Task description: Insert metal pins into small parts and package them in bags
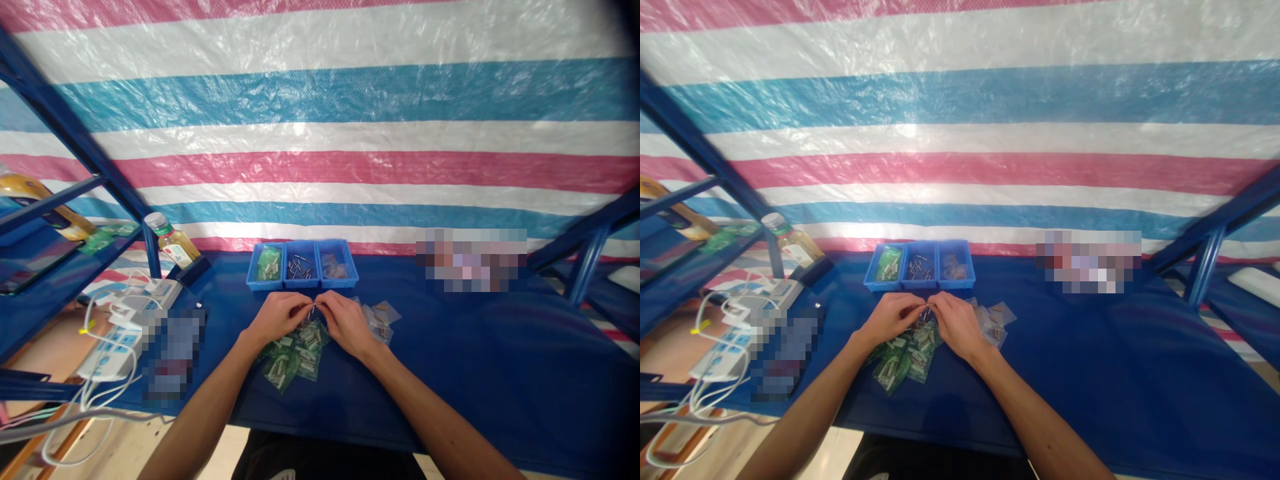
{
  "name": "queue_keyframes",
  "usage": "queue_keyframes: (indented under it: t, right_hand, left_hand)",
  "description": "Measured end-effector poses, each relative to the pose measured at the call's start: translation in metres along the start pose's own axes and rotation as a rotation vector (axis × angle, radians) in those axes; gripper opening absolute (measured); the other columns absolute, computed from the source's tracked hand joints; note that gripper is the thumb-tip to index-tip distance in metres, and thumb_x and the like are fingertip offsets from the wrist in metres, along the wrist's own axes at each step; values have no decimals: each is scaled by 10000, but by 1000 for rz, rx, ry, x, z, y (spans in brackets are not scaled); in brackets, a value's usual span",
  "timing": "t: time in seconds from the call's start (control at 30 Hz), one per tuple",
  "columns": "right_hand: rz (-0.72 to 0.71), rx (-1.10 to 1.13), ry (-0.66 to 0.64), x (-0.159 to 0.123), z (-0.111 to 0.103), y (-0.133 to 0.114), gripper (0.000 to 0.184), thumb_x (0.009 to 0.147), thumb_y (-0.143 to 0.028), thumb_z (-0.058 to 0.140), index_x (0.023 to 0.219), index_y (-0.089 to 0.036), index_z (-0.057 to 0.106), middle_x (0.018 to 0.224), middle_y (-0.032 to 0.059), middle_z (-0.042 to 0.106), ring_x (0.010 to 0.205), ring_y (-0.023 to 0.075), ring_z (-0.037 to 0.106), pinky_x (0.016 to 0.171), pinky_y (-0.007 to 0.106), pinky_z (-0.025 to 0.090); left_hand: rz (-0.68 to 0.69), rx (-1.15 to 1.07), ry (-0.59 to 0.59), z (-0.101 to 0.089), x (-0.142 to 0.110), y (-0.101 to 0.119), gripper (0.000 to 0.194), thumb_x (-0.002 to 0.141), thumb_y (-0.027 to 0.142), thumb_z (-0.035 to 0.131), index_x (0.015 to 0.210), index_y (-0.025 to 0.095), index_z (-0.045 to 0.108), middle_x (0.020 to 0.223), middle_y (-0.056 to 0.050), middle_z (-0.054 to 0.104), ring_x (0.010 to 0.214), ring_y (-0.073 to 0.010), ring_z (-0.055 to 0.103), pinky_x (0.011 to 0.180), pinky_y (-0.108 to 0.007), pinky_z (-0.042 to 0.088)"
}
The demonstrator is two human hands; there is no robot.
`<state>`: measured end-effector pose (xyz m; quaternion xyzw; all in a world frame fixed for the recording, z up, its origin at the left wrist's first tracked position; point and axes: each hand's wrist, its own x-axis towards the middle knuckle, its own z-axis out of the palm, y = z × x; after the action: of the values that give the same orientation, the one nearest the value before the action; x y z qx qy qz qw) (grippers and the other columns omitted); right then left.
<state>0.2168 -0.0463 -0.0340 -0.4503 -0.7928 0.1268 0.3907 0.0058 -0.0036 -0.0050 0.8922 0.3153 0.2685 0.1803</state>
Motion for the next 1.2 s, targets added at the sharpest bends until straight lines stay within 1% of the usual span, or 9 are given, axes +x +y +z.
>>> queue_keyframes:
  t: [0.2, 0.3, 0.4, 0.63, 0.83, 0.9, 1.0, 1.07, 1.2]
  right_hand:
    - [30, -46, 10, 0, 0, 0, 184, 1061, -240, 474, 976, -228, 637, 912, 54, 691, 828, 208, 666, 769, 318, 504]
    - [26, -24, 26, 0, 0, 1, 132, 1051, -251, 507, 1060, -231, 637, 969, 58, 704, 874, 216, 677, 806, 328, 515]
    - [-11, -2, 20, 0, 0, 1, 159, 1043, -213, 503, 1143, -240, 623, 1031, 64, 708, 947, 222, 679, 854, 333, 521]
    - [10, -45, 14, 1, -3, -2, 174, 1068, -238, 465, 1020, -235, 632, 953, 54, 692, 874, 208, 661, 806, 321, 503]
    - [60, -114, 38, 0, -2, 2, 252, 1084, -280, 427, 945, -229, 631, 898, 50, 689, 807, 203, 651, 737, 311, 478]
    - [67, -97, 37, 0, -2, 3, 244, 1085, -283, 419, 982, -231, 633, 913, 49, 698, 822, 206, 662, 747, 310, 486]
    - [55, -37, 45, -1, -1, 5, 178, 1068, -283, 466, 1164, -234, 608, 1012, 57, 716, 902, 216, 685, 804, 319, 509]
    - [45, -22, 48, -2, 0, 4, 186, 1059, -269, 481, 1198, -237, 599, 1040, 61, 716, 926, 221, 687, 827, 327, 516]
    - [33, -34, 35, 0, -3, 1, 194, 1068, -254, 453, 1062, -245, 646, 970, 56, 710, 879, 210, 676, 809, 322, 510]
  left_hand:
    - [4, 2, -5, 2, 0, -1, 198, 1015, 295, 569, 1021, 183, 733, 797, -21, 708, 660, -120, 604, 656, -234, 447]
    - [1, -2, -5, 1, 0, -1, 198, 1017, 285, 562, 1014, 180, 729, 809, -24, 712, 666, -122, 607, 658, -234, 448]
    - [-6, -6, -5, 0, 0, -1, 197, 1016, 284, 564, 1001, 179, 730, 798, -21, 710, 661, -121, 605, 652, -231, 447]
    - [13, 9, 11, 1, 1, 0, 213, 1017, 302, 567, 1012, 177, 740, 810, -34, 725, 668, -129, 627, 645, -233, 457]
    - [9, 2, 25, -2, 1, 0, 217, 1025, 309, 560, 1017, 180, 734, 846, -38, 741, 704, -134, 651, 661, -235, 464]
    - [2, 2, 20, -2, 1, 0, 220, 1027, 313, 556, 1007, 178, 729, 823, -32, 731, 682, -130, 633, 656, -236, 456]
    - [-10, -1, 15, -1, 1, -1, 231, 1030, 321, 548, 998, 174, 725, 798, -29, 717, 652, -126, 607, 645, -238, 449]
    - [-15, -3, 14, -1, 0, -1, 234, 1032, 319, 543, 1002, 174, 724, 807, -31, 718, 660, -127, 609, 654, -238, 453]
    - [-8, 8, 16, -1, 1, 0, 243, 1032, 324, 541, 997, 171, 727, 794, -33, 714, 653, -127, 606, 651, -239, 457]
